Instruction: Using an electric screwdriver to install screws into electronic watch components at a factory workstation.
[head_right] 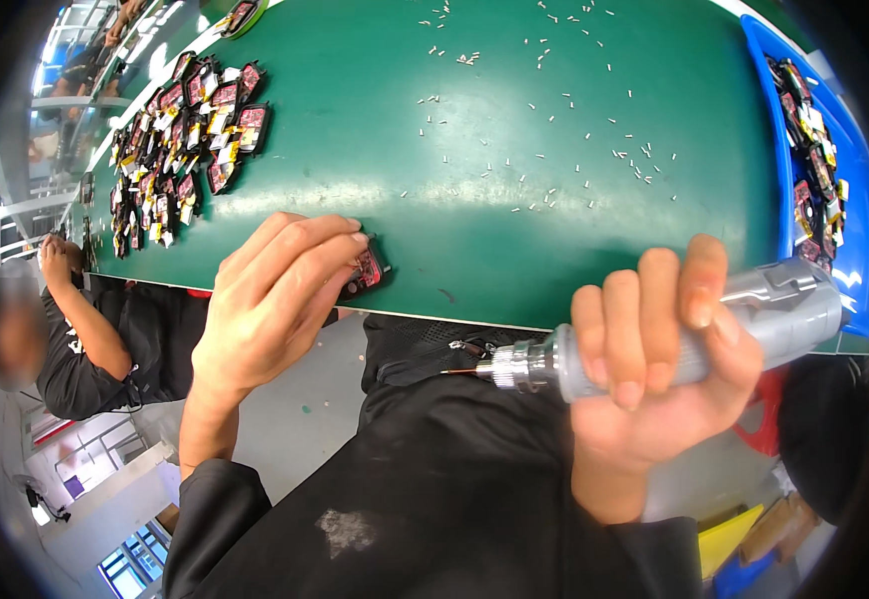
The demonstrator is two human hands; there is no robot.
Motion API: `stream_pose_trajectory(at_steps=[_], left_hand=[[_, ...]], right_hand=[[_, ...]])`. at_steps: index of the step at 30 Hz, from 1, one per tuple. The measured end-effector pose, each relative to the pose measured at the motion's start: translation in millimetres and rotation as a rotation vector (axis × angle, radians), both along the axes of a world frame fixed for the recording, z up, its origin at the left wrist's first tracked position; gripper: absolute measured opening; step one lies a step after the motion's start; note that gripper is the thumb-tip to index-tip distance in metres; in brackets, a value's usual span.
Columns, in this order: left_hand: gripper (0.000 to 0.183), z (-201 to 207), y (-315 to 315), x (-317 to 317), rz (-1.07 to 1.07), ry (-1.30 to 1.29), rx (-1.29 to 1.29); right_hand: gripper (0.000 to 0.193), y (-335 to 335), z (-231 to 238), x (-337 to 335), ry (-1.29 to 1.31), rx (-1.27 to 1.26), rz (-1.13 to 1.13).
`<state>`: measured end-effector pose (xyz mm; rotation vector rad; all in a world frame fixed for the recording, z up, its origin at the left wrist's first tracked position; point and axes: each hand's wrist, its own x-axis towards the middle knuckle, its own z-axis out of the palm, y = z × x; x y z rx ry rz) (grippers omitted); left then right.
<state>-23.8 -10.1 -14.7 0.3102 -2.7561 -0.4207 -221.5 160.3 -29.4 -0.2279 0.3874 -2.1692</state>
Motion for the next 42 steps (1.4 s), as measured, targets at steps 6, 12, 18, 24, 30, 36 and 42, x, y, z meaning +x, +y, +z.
stream_pose_trajectory(at_steps=[6, 12, 18, 24, 30, 36, 42], left_hand=[[0.042, -3, 2, -9, -0.15, 0.02, -0.017], [0.037, -10, 6, -21, -0.245, 0.081, -0.057], [0.034, -20, 30, -38, -0.17, 0.154, -0.105], [0.03, -27, 45, -52, -0.187, 0.226, -0.253], [0.03, -26, 50, -52, -0.218, 0.234, -0.344], [0.031, -25, 51, -50, -0.208, 0.224, -0.315], [0.035, -19, 53, -44, -0.211, 0.129, -0.214]], right_hand=[[0.012, -1, -10, 7, 0.078, 0.015, 0.1], [0.012, 2, -17, 16, 0.085, 0.012, 0.224], [0.011, 11, -15, 29, 0.029, 0.048, 0.256], [0.01, 15, -24, 56, -0.01, 0.121, 0.191], [0.012, 14, -27, 58, 0.056, 0.253, 0.17], [0.015, 13, -25, 57, 0.112, 0.325, 0.175], [0.016, 17, 1, 21, 0.242, 0.137, 0.211]])
